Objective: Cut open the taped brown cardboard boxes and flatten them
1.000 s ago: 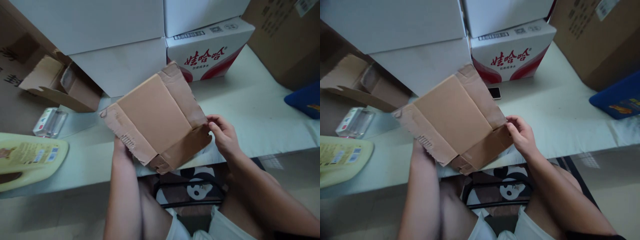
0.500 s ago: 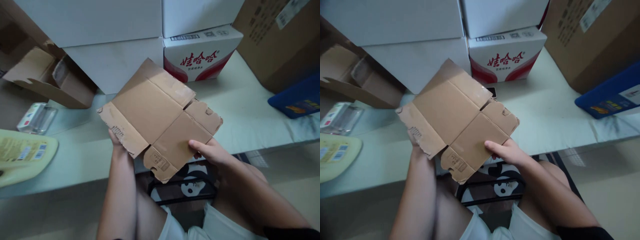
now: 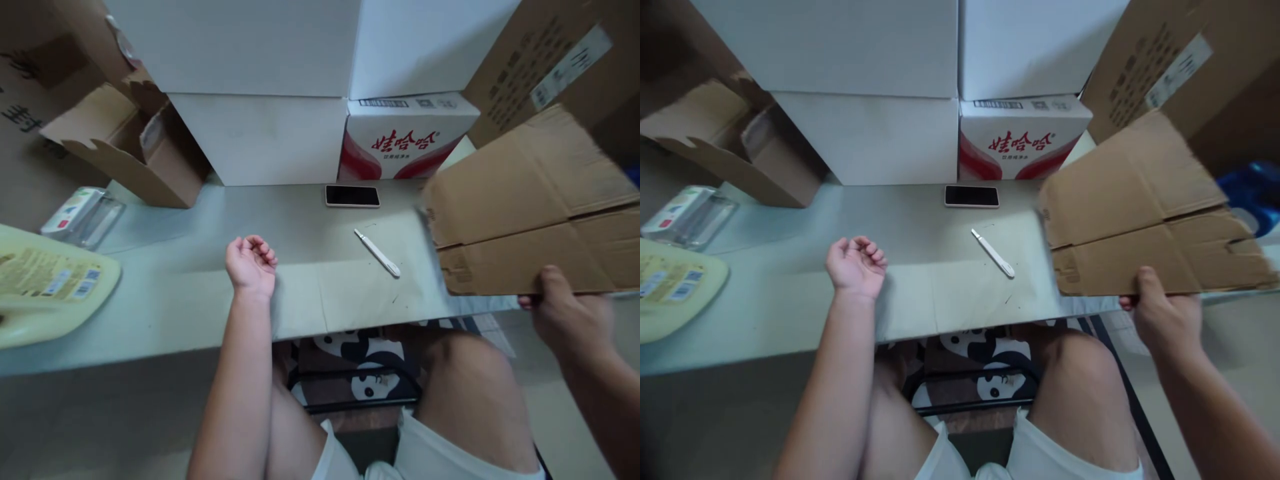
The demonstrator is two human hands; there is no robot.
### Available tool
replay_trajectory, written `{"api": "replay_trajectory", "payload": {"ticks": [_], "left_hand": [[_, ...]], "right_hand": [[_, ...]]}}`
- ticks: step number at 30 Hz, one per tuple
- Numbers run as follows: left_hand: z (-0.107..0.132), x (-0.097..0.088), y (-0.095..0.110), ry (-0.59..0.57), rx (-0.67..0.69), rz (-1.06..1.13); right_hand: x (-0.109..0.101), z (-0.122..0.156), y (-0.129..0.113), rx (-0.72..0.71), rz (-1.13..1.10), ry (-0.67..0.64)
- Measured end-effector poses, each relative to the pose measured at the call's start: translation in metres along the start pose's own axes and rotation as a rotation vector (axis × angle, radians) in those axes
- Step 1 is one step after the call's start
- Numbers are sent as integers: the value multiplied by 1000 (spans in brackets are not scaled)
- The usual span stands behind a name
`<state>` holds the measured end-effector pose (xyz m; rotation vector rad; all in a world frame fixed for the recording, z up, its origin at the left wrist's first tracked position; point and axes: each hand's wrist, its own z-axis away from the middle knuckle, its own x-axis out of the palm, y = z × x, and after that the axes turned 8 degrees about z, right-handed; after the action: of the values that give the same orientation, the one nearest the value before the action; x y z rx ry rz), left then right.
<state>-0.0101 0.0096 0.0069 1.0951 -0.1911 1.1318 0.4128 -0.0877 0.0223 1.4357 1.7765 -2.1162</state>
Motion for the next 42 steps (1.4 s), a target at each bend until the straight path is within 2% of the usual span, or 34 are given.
{"api": "replay_trajectory", "payload": {"ticks": [2,5,6,9,11,14,18,22,25,28,30,32,36,38,40,42], "left_hand": [[-2,2,-2,-11,-2,8],[-4,5,-7,-27,-7,21],[-4,7,-8,-34,-11,27],[-6,9,-11,-51,-28,44],[-6,9,-10,-51,-31,51],[-6,9,-6,-53,-23,69],[-3,5,3,-73,-33,128],[3,-6,16,-95,-40,204],[6,-19,32,-86,-11,277],[7,-34,51,-77,-13,376],[6,-44,62,-72,-27,440],[3,-53,70,-52,-22,479],[-2,-63,80,-15,12,496],[-5,-64,82,6,19,499],[-6,-65,83,24,17,501],[-5,-65,85,31,10,499]], "right_hand": [[-6,-26,-14,0,46,129],[3,-82,-39,-27,77,183],[11,-102,-46,-24,65,148],[40,-145,-60,35,71,-188],[61,-151,-62,92,89,-424],[89,-132,-62,141,144,-711],[117,-93,-71,105,222,-900],[145,-63,-101,-84,318,-1036],[180,-38,-138,-298,356,-1100],[229,-3,-187,-585,394,-1068],[265,26,-223,-805,384,-982],[300,59,-262,-1020,319,-888],[368,120,-342,-1403,132,-818],[403,138,-378,-1483,78,-793],[436,145,-407,-1412,128,-791],[459,144,-423,-1325,170,-828]]}}
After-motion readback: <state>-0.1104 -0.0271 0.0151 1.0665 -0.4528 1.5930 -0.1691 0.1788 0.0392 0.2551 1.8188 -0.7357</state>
